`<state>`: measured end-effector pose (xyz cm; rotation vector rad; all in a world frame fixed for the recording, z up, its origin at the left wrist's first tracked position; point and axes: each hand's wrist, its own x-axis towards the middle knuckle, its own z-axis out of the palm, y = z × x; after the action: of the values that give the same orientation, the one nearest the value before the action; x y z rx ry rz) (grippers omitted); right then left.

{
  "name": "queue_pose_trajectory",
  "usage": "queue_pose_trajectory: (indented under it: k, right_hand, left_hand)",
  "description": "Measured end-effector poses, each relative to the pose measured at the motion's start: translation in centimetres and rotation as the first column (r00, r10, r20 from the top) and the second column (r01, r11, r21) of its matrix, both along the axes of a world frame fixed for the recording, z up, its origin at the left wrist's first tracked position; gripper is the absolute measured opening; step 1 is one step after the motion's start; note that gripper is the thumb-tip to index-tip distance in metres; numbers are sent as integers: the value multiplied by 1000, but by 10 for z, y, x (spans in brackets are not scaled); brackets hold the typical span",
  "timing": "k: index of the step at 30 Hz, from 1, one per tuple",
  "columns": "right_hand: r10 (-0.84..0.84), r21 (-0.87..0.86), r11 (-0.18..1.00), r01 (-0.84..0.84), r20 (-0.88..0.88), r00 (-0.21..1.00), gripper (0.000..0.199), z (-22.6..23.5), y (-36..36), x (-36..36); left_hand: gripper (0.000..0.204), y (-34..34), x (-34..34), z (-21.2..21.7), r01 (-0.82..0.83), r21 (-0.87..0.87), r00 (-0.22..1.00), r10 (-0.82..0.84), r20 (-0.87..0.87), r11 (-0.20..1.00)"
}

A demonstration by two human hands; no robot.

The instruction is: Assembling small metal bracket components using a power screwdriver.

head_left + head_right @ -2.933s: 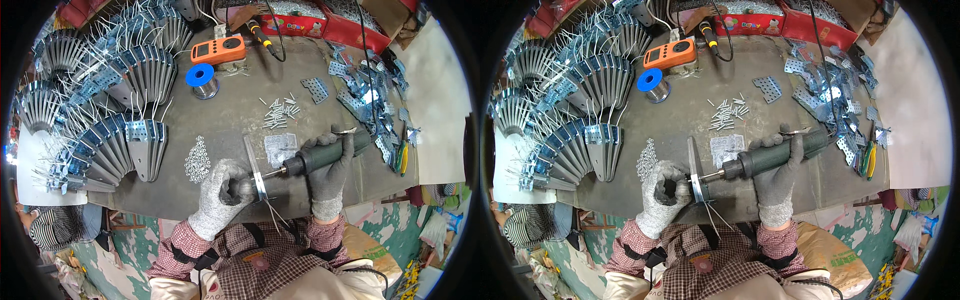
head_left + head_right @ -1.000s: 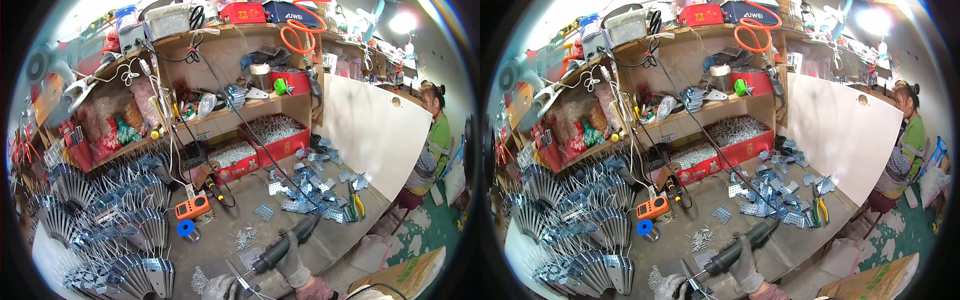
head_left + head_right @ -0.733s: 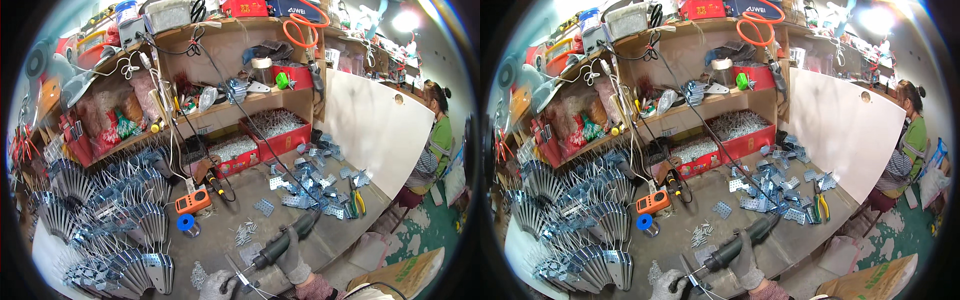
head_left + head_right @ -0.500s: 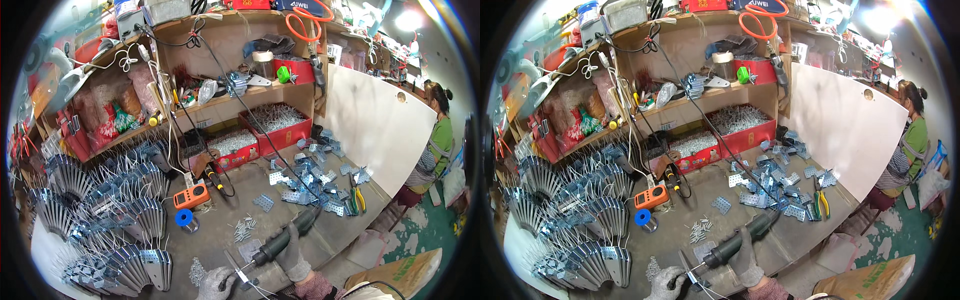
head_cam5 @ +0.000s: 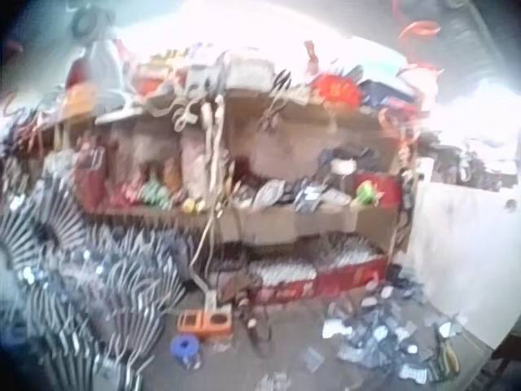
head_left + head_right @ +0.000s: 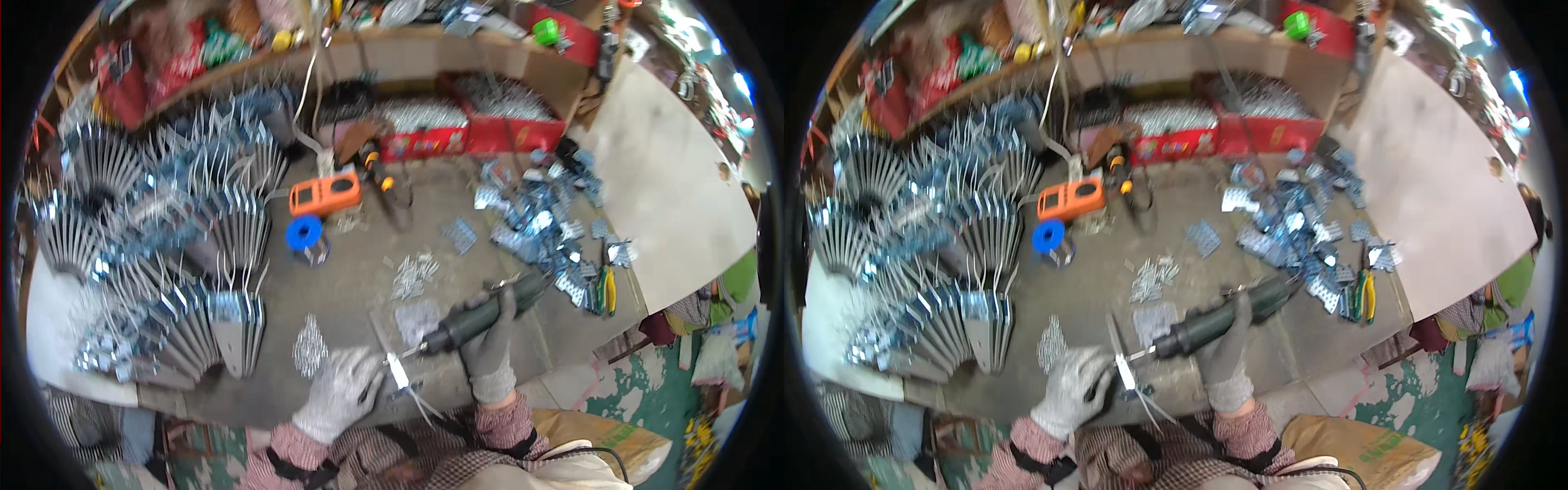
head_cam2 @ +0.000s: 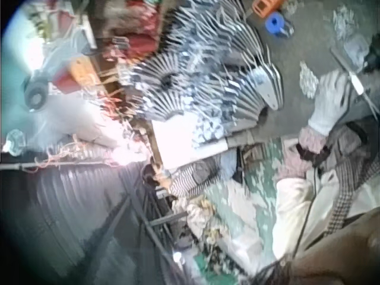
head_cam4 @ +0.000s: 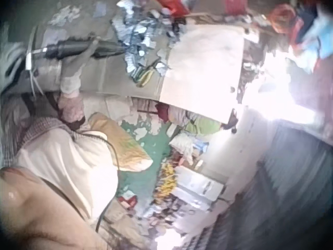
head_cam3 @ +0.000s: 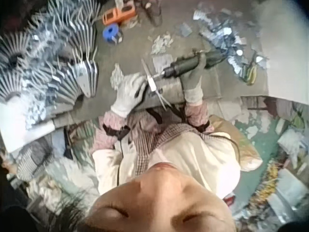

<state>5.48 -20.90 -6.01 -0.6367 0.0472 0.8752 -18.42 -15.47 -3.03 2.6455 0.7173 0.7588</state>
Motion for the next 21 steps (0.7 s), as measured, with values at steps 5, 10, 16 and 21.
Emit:
queue_pose_trajectory:
  k: [5,10,16,21]
  right_hand:
    - [41,48,998,-41,13,999,34,5,0,-4]
    - [67,96,993,-62,-50,996,29,0,1,-1]
    - [99,121,989,-88,-85,991,28,-4,1,2]
    - [42,83,996,-30,-152,987,28,5,3,0]
  left_hand:
    - [25,-5,-5,2,-35,-120,999,30,-44,992]
    - [32,-4,-8,-3,-31,-40,999,30,-25,999]
    - [28,2,-3,-2,-42,-105,993,53,110,994]
    - [13,1,13,7,10,-206,985,26,171,979]
